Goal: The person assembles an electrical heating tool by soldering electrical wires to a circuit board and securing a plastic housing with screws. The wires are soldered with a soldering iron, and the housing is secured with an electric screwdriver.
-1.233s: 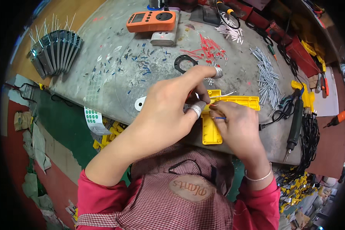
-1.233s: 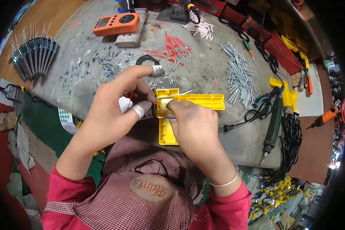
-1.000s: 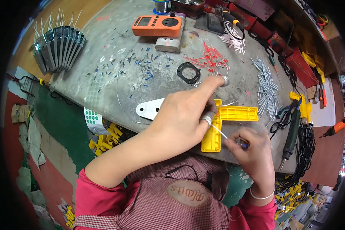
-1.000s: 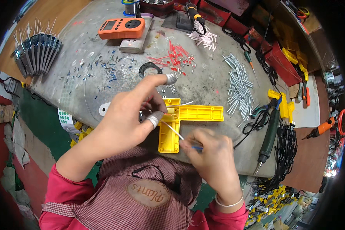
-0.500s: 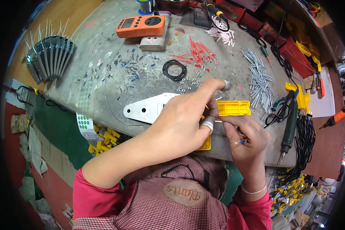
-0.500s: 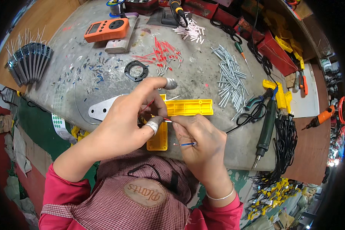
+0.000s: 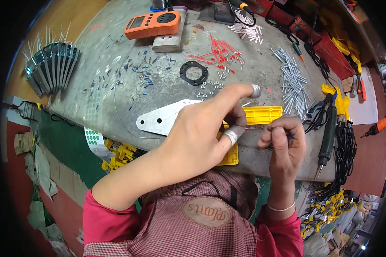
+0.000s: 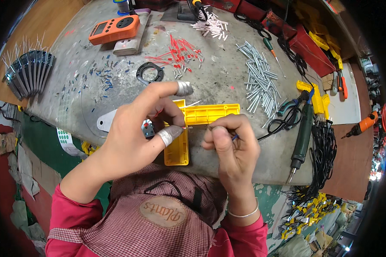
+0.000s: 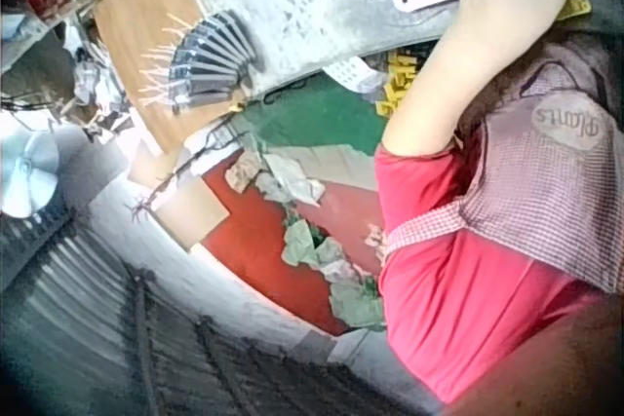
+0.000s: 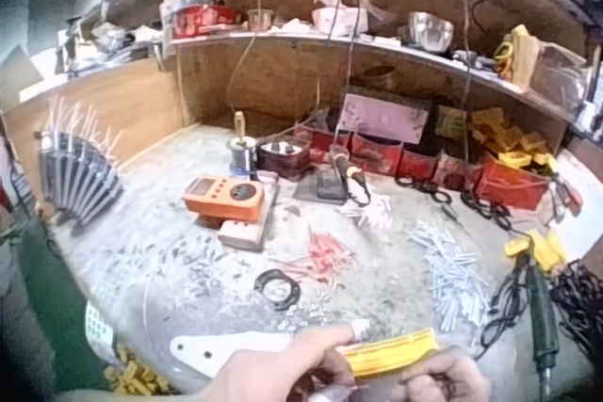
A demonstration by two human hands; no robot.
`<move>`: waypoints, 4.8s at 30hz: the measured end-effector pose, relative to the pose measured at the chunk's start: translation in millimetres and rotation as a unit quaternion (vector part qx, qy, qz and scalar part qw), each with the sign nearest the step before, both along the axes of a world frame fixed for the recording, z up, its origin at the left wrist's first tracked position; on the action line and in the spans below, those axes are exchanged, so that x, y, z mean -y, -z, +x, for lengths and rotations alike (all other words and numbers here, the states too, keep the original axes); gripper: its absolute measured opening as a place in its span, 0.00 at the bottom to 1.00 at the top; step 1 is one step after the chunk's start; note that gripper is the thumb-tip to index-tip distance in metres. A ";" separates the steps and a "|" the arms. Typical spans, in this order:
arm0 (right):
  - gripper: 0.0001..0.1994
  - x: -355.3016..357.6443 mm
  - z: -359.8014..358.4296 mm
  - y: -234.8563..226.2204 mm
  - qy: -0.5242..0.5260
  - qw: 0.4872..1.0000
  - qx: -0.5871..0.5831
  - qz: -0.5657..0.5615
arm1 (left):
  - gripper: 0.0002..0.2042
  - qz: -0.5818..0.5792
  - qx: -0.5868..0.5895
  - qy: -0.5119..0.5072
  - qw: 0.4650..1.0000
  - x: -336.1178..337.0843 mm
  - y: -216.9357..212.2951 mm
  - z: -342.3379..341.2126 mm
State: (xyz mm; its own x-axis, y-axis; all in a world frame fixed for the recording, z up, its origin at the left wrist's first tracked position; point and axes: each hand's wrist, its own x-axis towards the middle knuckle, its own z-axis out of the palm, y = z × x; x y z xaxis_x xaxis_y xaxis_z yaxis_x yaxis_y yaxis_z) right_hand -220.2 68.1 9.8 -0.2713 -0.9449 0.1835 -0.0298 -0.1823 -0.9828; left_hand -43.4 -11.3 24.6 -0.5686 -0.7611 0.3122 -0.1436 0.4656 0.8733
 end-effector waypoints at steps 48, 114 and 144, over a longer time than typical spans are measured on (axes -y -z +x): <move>0.08 13.8 -3.4 -22.7 -0.139 0.951 0.043 0.273 | 0.28 -0.198 0.069 0.078 0.975 2.2 -3.6 7.7; 0.08 41.0 -16.5 -18.7 -0.063 0.861 -0.479 -0.158 | 0.33 -0.009 0.048 -0.067 0.997 4.2 -6.0 -4.2; 0.09 13.0 -3.1 -11.5 -0.121 0.968 0.081 0.205 | 0.32 0.072 -0.010 0.013 0.997 10.9 3.1 2.4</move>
